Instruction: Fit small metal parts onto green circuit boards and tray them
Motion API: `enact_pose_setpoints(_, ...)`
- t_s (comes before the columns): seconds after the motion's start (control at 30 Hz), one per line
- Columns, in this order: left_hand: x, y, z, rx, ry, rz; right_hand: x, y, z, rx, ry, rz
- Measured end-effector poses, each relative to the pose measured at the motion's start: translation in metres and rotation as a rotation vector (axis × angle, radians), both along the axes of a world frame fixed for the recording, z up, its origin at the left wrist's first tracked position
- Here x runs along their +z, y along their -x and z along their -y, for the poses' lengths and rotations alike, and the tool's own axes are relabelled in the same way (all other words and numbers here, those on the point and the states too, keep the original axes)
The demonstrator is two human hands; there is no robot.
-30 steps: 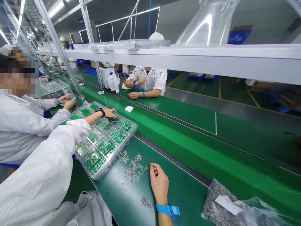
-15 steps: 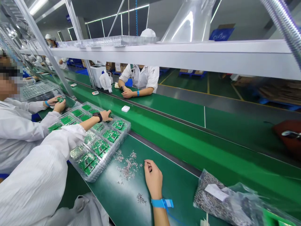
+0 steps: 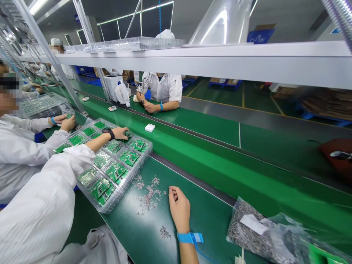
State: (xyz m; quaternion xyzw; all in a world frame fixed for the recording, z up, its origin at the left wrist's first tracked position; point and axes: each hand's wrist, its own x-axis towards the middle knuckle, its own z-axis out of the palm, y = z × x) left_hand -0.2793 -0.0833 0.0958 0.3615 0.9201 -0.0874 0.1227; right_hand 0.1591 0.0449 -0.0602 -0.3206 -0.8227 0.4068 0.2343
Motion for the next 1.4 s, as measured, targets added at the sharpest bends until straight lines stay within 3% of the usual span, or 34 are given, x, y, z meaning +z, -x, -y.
enact_pose_setpoints(0.13, 0.000, -0.002, -0.003, 0.083, 0.007, -0.030, 0.001, 0.000, 0.000, 0.000, -0.001, 0.003)
enact_pose_setpoints(0.4, -0.016, -0.005, -0.016, 0.186, -0.016, -0.081, 0.000, -0.001, 0.000, -0.009, 0.002, 0.026)
enact_pose_setpoints(0.83, -0.002, 0.000, -0.010, 0.156, -0.068, -0.087, 0.001, 0.003, 0.001, -0.005, 0.009, 0.008)
enact_pose_setpoints(1.13, -0.011, -0.016, -0.024, 0.123, -0.002, -0.067, 0.004, 0.002, 0.002, 0.009, -0.017, -0.026)
enact_pose_setpoints(1.27, 0.001, -0.019, -0.020, 0.113, -0.025, -0.105, 0.004, 0.003, 0.003, 0.016, -0.019, -0.044)
enact_pose_setpoints(1.4, 0.028, -0.034, -0.011, 0.095, -0.107, -0.173, 0.003, 0.004, 0.002, 0.007, -0.006, -0.052)
